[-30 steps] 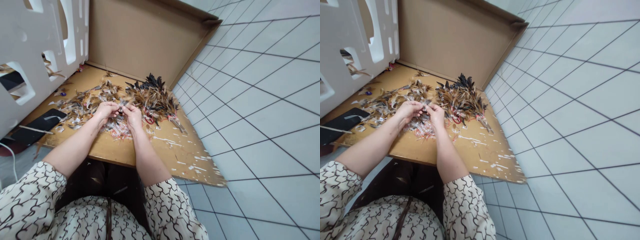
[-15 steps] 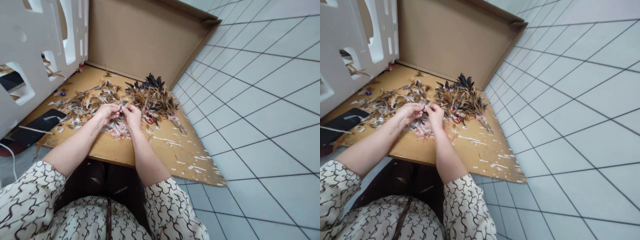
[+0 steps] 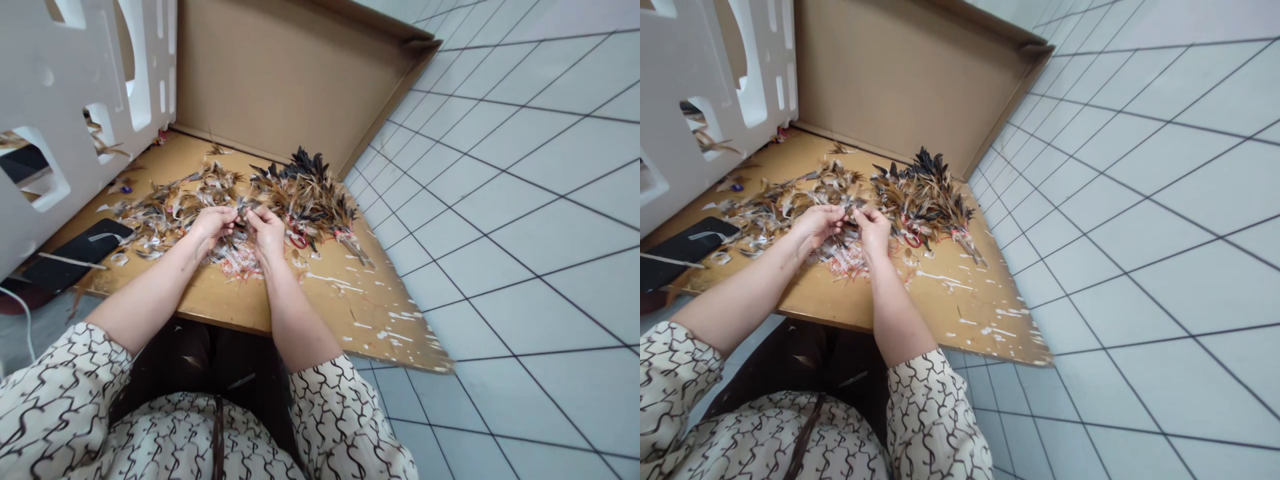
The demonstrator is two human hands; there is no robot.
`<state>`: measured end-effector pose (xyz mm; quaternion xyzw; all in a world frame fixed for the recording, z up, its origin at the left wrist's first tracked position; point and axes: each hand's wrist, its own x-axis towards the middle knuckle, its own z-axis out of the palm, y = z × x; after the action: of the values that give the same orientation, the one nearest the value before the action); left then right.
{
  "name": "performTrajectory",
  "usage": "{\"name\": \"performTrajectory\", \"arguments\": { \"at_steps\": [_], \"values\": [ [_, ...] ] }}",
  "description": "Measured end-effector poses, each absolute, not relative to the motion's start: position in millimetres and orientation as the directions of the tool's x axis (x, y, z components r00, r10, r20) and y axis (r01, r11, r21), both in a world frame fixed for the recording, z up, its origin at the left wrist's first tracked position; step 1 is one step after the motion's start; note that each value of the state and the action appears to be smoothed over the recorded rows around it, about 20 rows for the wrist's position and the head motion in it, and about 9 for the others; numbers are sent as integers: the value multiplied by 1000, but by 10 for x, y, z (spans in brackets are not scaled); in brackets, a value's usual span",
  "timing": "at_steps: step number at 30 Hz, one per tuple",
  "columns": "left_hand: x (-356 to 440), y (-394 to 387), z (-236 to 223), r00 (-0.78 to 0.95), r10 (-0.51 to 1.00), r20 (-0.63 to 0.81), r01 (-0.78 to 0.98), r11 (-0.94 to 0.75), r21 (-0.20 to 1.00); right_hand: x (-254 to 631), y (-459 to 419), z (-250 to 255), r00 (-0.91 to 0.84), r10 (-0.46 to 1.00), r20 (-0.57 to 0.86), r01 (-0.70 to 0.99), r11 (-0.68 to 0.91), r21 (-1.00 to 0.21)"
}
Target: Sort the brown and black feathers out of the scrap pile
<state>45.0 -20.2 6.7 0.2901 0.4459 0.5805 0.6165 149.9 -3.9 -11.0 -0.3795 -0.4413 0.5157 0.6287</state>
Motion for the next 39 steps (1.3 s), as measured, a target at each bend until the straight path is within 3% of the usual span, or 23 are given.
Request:
{"name": "performTrajectory", "arguments": {
  "at_steps": [5,16,25,39],
  "values": [
    [462,-189,32,-71,980,-187,-419,141,897,1486,-46,-123,53,996,75,-302,87,-949],
    [488,-250,59,-74,994,-74,-307,48,951,1470,-52,-139,28,998,64,-328,70,-942],
    [468,-225,52,1,988,-155,-436,140,889,1488,-85,-78,-3,1000,32,-377,28,-926],
    [447,-217,69,80,981,-175,-411,192,891,1489,-84,-113,-74,995,68,-361,36,-932]
  ]
}}
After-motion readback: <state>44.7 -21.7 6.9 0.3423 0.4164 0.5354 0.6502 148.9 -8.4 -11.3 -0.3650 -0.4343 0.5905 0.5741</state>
